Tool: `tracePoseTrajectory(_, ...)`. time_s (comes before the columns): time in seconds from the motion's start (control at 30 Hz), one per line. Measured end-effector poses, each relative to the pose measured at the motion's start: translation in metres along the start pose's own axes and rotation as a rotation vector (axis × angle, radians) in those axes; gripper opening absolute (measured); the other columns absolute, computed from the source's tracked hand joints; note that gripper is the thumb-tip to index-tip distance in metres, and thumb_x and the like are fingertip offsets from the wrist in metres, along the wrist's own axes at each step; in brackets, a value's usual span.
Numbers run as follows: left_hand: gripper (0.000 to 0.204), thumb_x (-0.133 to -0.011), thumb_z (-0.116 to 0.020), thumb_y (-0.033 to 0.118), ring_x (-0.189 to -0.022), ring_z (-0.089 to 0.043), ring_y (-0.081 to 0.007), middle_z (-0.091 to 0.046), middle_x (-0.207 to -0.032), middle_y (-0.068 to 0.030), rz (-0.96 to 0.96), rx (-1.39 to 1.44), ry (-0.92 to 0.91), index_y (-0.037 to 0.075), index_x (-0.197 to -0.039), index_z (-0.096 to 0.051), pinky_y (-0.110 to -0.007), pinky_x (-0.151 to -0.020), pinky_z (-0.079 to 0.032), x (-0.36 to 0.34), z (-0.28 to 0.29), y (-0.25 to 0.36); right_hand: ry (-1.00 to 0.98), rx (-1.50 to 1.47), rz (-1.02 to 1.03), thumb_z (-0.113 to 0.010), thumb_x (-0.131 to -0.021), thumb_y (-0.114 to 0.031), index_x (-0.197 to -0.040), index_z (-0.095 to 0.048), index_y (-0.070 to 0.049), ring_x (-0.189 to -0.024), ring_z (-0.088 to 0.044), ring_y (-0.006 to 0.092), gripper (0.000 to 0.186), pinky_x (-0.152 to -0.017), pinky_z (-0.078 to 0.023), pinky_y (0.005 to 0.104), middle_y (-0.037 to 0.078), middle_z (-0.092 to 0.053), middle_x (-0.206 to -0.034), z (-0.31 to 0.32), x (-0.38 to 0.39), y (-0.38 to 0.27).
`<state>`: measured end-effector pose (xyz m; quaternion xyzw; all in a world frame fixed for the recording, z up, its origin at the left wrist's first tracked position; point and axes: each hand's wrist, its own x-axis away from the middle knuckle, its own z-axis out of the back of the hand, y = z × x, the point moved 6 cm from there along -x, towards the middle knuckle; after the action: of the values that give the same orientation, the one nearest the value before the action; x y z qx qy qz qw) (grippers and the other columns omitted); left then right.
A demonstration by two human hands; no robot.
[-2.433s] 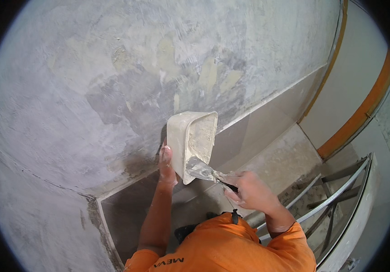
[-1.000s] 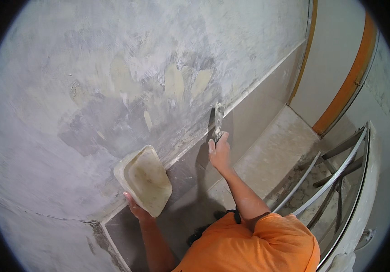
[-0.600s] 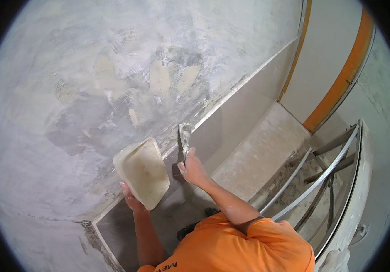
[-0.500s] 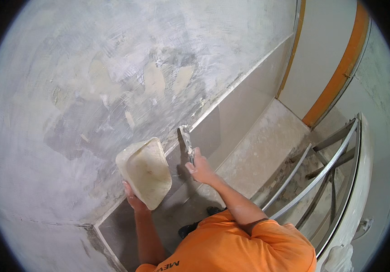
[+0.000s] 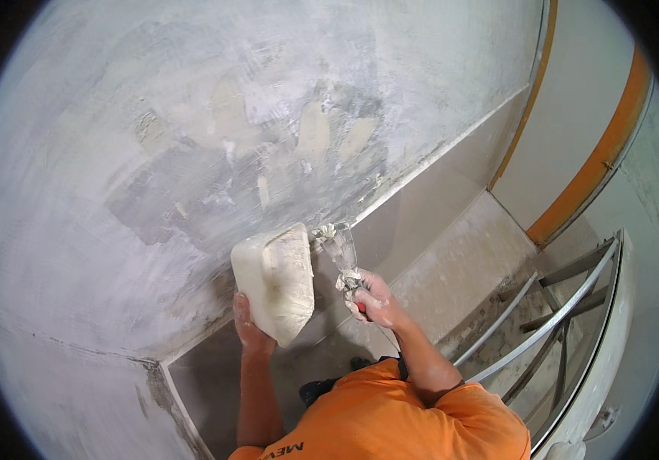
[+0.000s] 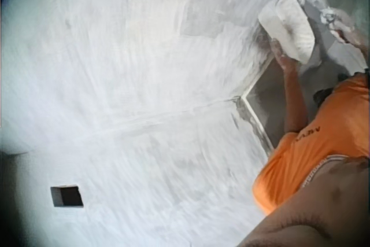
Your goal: The person applies plaster to a wall using a putty knife and a plastic container, spreading the material over uneven sections and corners of the wall.
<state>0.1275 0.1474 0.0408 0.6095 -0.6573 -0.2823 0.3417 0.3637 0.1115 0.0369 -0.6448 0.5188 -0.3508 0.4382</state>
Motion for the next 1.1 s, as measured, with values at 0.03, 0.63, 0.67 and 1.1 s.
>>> tracePoseTrajectory(0.03, 0.066, -0.102, -0.04, 0.053, -0.125, -0.054, -0.0283, -0.051, -0.14, -0.0127, -0.027, -0.055, -0.085, 0.004, -0.147, -0.038, -0.043, -0.105, -0.046, -0.001, -0.001, 0.002, 0.057, 0.068, 0.03, -0.049, -0.088, -0.013, -0.107, -0.054, -0.007, -0.047, -0.043, 0.0082, 0.02, -0.042, -0.035, 0.0249, 0.0, -0.047, -0.064, -0.004, -0.002, -0.001)
tracePoseTrajectory(0.63, 0.056, -0.101, -0.049, 0.043, -0.105, -0.055, -0.0176, -0.058, -0.118, -0.0093, -0.257, -0.434, -0.241, -0.001, -0.135, -0.046, -0.034, -0.091, -0.045, 0.006, -0.038, 0.018, -0.135, 0.321, -0.087, -0.047, -0.093, -0.006, -0.133, -0.042, -0.003, -0.048, -0.049, 0.0136, 0.04, -0.045, -0.042, 0.0295, 0.003, -0.048, -0.062, -0.04, 0.033, -0.007)
tracePoseTrajectory(0.67, 0.054, -0.101, -0.05, 0.041, -0.105, -0.055, -0.017, -0.057, -0.118, -0.0094, -0.297, -0.516, -0.216, -0.001, -0.134, -0.046, -0.033, -0.091, -0.045, 0.007, -0.04, 0.018, -0.105, 0.372, -0.128, -0.046, -0.093, -0.005, -0.134, -0.041, -0.004, -0.047, -0.048, 0.0127, 0.042, -0.043, -0.042, 0.0281, 0.002, -0.048, -0.063, -0.039, 0.041, -0.013)
tracePoseTrajectory(1.1, 0.077, -0.097, -0.055, 0.049, -0.123, -0.049, -0.02, -0.051, -0.134, -0.0139, -0.286, -0.34, -0.137, -0.005, -0.147, -0.031, -0.035, -0.106, -0.038, -0.027, -0.042, -0.021, 0.069, 0.216, -0.343, -0.052, -0.083, 0.001, -0.136, -0.052, 0.0, -0.052, -0.047, 0.0072, 0.053, -0.048, -0.038, 0.0235, 0.0, -0.055, -0.07, 0.02, 0.126, -0.026)
